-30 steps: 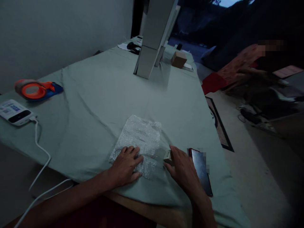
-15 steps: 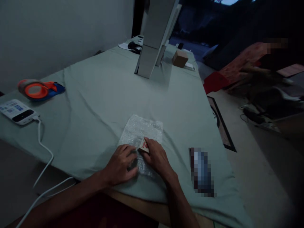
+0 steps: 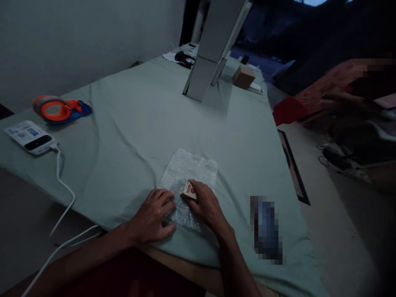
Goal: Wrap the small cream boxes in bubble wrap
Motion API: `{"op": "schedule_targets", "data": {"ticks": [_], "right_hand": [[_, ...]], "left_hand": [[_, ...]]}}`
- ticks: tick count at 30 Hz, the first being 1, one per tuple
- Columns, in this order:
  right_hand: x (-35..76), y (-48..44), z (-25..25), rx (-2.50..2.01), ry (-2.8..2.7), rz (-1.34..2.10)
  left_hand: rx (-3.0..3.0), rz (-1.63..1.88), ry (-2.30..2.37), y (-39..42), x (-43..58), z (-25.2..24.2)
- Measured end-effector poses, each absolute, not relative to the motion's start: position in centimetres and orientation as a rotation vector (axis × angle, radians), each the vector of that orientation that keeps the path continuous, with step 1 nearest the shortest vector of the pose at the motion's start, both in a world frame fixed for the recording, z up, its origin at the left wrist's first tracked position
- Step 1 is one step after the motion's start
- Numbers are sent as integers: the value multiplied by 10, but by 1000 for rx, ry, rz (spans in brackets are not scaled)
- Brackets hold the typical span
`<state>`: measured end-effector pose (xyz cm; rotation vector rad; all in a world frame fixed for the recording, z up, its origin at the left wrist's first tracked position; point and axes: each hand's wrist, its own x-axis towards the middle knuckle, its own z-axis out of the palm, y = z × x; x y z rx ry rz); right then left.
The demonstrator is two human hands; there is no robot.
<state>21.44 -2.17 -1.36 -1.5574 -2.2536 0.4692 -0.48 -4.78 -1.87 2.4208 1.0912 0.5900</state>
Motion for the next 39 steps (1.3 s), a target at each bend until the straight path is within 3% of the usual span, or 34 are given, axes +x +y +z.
{"op": "schedule_targets", "data": {"ticks": [9, 16, 24, 32, 39], "right_hand": [[216, -20, -19, -1526, -2274, 470], [214, -19, -21, -1539, -2258, 475], [242, -29, 10, -1448, -1906, 933], [233, -33, 13, -1473, -2039, 624], [229, -17, 2, -1447, -1878, 747]], "left_hand": [[2550, 497, 1093, -49, -8, -17], [2497, 781, 1065, -45, -3, -17], [2353, 981, 1187, -22, 21, -3], [2282, 854, 1306, 1, 30, 0], [2168, 819, 1195, 7, 27, -9]]}}
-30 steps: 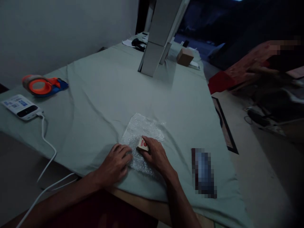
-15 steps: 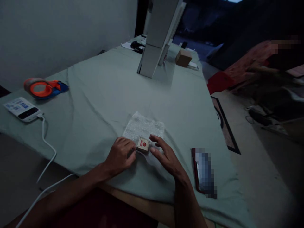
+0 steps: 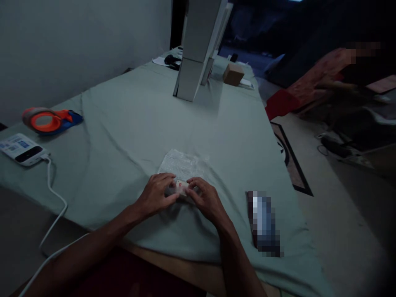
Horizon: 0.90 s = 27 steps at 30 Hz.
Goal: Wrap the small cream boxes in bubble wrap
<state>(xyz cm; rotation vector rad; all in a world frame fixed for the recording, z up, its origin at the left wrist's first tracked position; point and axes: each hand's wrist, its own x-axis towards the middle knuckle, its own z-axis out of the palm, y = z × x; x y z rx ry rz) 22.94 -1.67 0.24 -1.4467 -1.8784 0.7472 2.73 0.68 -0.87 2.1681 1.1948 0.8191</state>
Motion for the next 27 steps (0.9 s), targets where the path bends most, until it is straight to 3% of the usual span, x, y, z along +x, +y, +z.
{"op": "schedule_targets", "data": {"ticks": [8, 21, 27], "right_hand": [[226, -18, -3, -1469, -1770, 751], [226, -20, -13, -1475, -1696, 834], [229, -28, 0, -1558, -1768, 292]], "left_hand": [[1695, 924, 1122, 15, 43, -13], [1704, 893, 1131, 12, 42, -15], [1754, 773, 1207, 16, 43, -11]]}}
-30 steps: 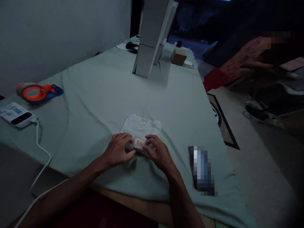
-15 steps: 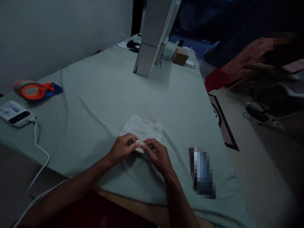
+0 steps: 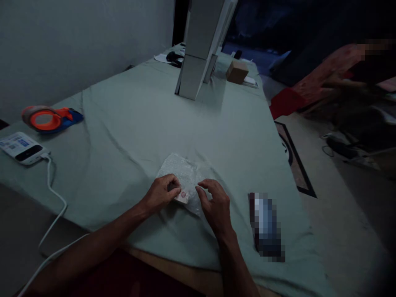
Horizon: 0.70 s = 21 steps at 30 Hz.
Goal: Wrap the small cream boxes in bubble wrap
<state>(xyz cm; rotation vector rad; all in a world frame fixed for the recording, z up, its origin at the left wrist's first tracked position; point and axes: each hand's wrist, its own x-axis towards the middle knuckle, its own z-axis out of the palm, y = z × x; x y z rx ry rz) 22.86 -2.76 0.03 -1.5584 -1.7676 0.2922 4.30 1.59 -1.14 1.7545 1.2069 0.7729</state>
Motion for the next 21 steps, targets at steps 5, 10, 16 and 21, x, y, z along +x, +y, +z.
{"op": "schedule_targets", "data": {"ticks": [5, 10, 16, 21], "right_hand": [[215, -42, 18, -1483, -2278, 170], [206, -45, 20, -1572, -2419, 127], [199, -40, 29, -1622, -2546, 57], [196, -38, 30, -1595, -2606, -37]], "left_hand": [[1781, 735, 1224, 18, 43, -11], [1765, 724, 1239, 20, 31, -5], [1987, 662, 1413, 26, 27, -11], [2171, 672, 1556, 24, 19, -18]]}}
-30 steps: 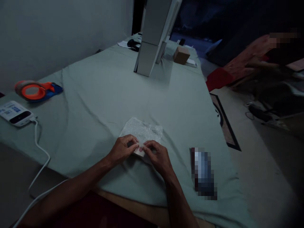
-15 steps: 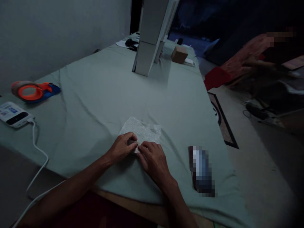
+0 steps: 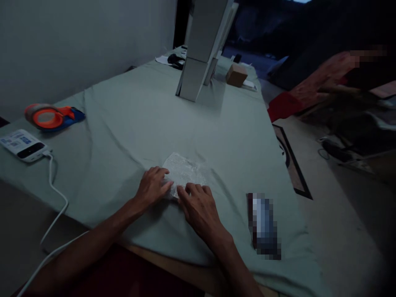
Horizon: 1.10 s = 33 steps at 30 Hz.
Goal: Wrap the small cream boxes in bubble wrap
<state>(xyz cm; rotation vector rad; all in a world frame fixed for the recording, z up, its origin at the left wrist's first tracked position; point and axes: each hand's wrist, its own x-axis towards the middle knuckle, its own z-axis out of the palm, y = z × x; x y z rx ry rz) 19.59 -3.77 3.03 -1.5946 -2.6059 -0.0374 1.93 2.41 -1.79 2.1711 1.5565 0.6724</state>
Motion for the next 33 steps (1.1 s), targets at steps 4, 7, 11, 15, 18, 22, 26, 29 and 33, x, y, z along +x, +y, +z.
{"op": "schedule_targets", "data": {"ticks": [4, 7, 11, 15, 18, 22, 26, 29, 33], "right_hand": [[195, -37, 32, -1570, -2664, -106], [194, -34, 34, -1549, -2702, -127], [194, -29, 36, -1510, -2740, -144], [193, -27, 38, -1519, -2764, -143], [192, -27, 39, -1526, -2757, -139], [190, -25, 39, -1519, -2759, -139], [190, -25, 38, -1476, -2787, -111], [194, -29, 40, -1468, -2770, -26], [202, -38, 46, -1456, -2712, 168]], "left_hand": [[2097, 601, 1717, 19, 5, -9], [1984, 426, 1777, 18, 0, -3], [1918, 319, 1782, 24, 1, -4], [1829, 457, 1678, 29, 3, -6], [1779, 555, 1629, 29, 8, -4], [1639, 688, 1509, 28, 24, -3], [1434, 728, 1347, 26, 37, -4], [1337, 713, 1247, 23, 40, -1], [1230, 622, 1092, 19, 37, 9]]}}
